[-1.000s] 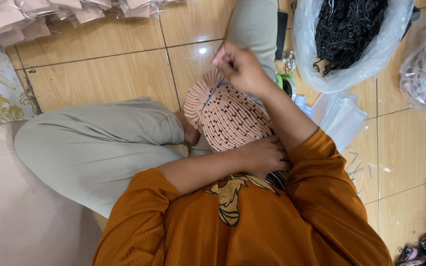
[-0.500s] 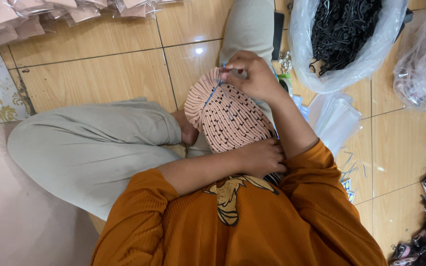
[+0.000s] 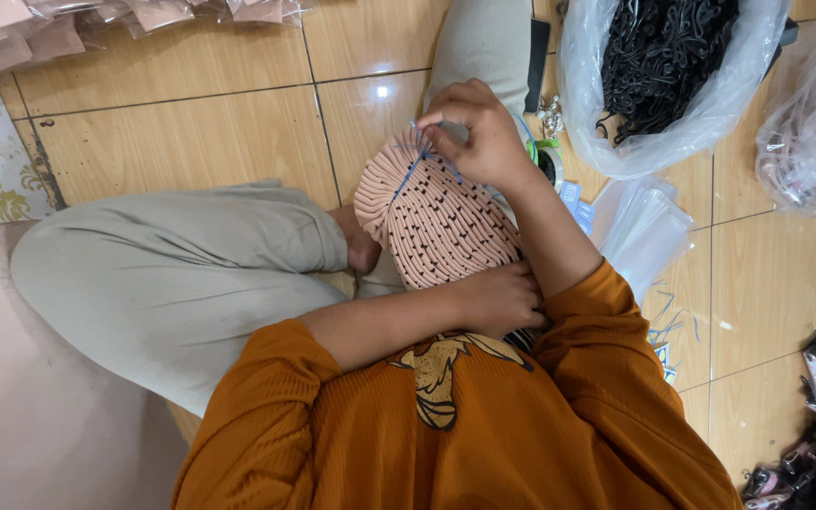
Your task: The person sits on the floor and packages pairs of socks into clear plastic bags. They place the socks inside the bags, attach a cardboard header card, and seal the packaging. The person also handles a stack of socks and plastic bags during the process.
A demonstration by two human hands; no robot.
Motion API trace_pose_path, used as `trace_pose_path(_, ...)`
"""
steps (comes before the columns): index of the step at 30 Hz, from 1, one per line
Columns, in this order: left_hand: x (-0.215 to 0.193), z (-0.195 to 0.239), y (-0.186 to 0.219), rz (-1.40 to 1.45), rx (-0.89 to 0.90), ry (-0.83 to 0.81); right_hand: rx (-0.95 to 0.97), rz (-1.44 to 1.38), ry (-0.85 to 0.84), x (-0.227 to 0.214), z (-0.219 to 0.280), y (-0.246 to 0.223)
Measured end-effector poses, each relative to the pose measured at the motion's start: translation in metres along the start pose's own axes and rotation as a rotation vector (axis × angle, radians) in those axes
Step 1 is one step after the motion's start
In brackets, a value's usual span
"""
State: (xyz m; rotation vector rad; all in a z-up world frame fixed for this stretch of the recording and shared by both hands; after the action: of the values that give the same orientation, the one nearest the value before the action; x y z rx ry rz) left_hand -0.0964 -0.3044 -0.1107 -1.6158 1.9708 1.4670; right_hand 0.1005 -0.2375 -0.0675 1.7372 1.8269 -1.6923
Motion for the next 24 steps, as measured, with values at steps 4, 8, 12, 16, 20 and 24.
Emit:
trace_pose_path(4,0.005,0.001,0.001,-0.035,-0.005,-0.042,-0.049,0.173,-0.099,0.009,-0.002,-0.016)
trace_pose_path(8,0.004,0.002,0.000,-0.027,0.007,0.000,-0.121,0.221,-0.021,0.007,-0.009,-0.022)
trace_pose_path(12,-0.002,0.002,0.001,0.010,-0.005,-0.001,-0.072,0.040,0.181,-0.012,-0.017,-0.021)
trace_pose_path(16,-0.001,0.001,0.000,-0.042,0.016,0.014,-0.048,0.053,0.343,-0.040,-0.027,-0.041)
trace_pose_path(20,0.002,0.002,0.000,-0.024,0.010,0.035,0.201,-0.279,0.098,-0.010,-0.010,-0.004)
trace_pose_path(24,0.010,0.002,-0.001,-0.040,-0.001,-0.019,0.205,-0.219,-0.134,-0.006,0.008,0.002)
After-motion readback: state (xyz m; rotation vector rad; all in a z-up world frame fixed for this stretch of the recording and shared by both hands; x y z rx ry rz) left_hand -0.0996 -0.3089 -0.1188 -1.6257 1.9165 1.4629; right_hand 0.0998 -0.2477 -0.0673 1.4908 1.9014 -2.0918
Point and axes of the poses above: each hand's wrist, its own z-axis away from the middle knuckle, its own x-axis out of the palm, y = z × x, the point moved 6 cm from there along -z, towards the middle knuckle, and after that the axes turned 8 degrees about -x, right-handed, at the moved point
